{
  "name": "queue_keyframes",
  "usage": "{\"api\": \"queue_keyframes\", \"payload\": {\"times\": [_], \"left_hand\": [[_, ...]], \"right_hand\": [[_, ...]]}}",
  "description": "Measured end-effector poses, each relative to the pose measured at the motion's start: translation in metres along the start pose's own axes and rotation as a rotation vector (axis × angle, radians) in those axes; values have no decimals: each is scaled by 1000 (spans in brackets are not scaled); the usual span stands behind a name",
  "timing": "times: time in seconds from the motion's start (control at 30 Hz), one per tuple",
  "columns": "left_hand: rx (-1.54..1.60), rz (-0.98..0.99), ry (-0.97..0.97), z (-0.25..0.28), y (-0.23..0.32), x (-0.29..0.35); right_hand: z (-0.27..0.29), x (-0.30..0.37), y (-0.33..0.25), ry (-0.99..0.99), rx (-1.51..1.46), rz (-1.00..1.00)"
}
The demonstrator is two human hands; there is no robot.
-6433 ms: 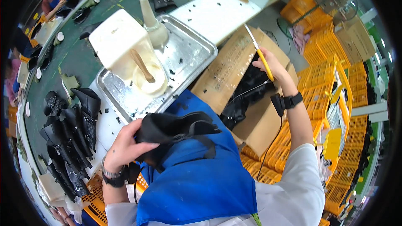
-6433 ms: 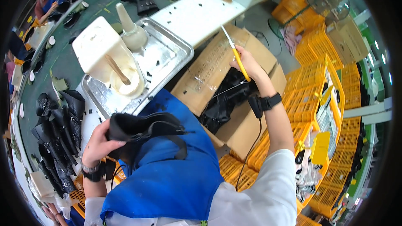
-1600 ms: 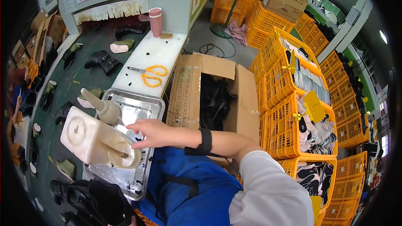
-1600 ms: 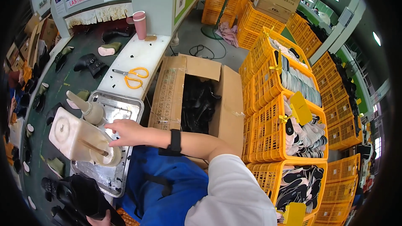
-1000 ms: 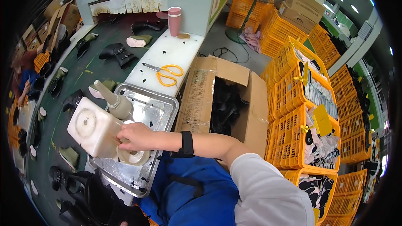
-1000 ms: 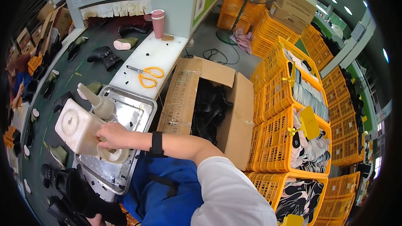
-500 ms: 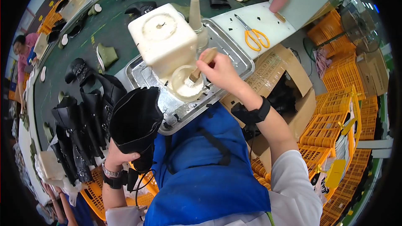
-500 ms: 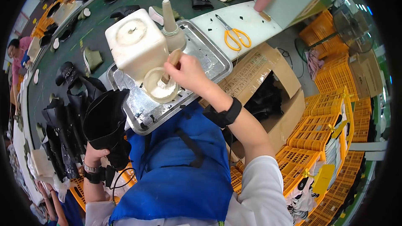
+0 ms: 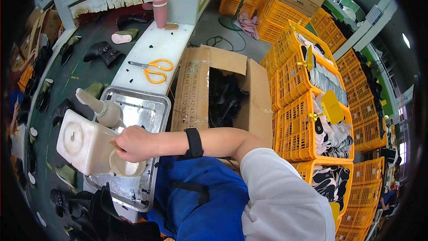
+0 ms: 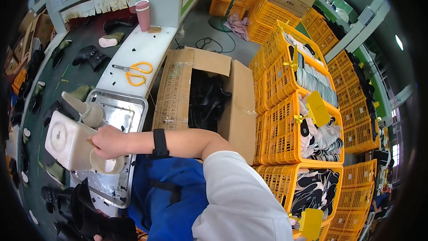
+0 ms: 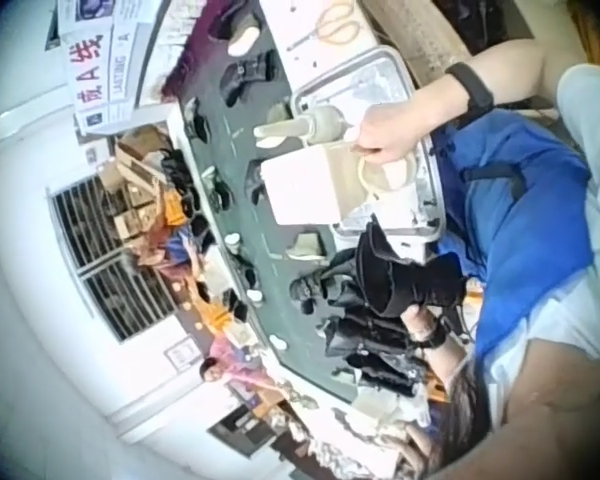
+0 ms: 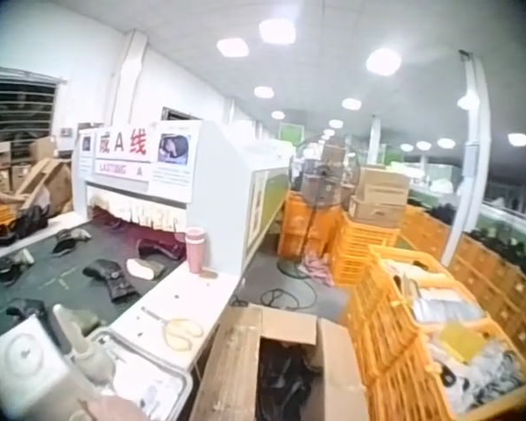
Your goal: Applying glue to the interior and edges of black leather boots and trimming excess material with scissors.
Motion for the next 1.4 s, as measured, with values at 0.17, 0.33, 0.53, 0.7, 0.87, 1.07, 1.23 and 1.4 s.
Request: {"api": "queue_keyframes", "payload": {"times": [0.17,0.33,0.53,0.7,0.87,1.07,1.23,1.4], "left_hand": [[78,-18,-36,-7,0,-8],[163,-23,-13,-11,-3,9],[282,-18,73,-19,-8,48],[320,-12,281,-30,-15,147],[273,-35,146,-37,-10,121],[352,-6,165,-40,0,121],[356,-86,108,-42,7,117],[345,-103,100,-38,-3,125]], "right_hand": [[2,-6,12,3,-127,-57],[5,-2,12,-16,-116,-75],[3,-8,30,-21,-156,-136],[30,-2,44,39,-610,-551],[16,-9,36,-93,-1306,-544],[-3,-21,-19,-180,-1217,-324],[-12,-29,-76,-364,-603,342],[-11,-23,-68,-321,-479,317]]}}
Point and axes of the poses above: each hand's wrist, its own x-axis away from the middle knuckle, its own z-axis out of the back of the hand, y = z × x, the point moved 6 cm from there along -x, towards the middle knuckle, and after that the axes turned 11 degrees about -x, right-handed, at the moved point
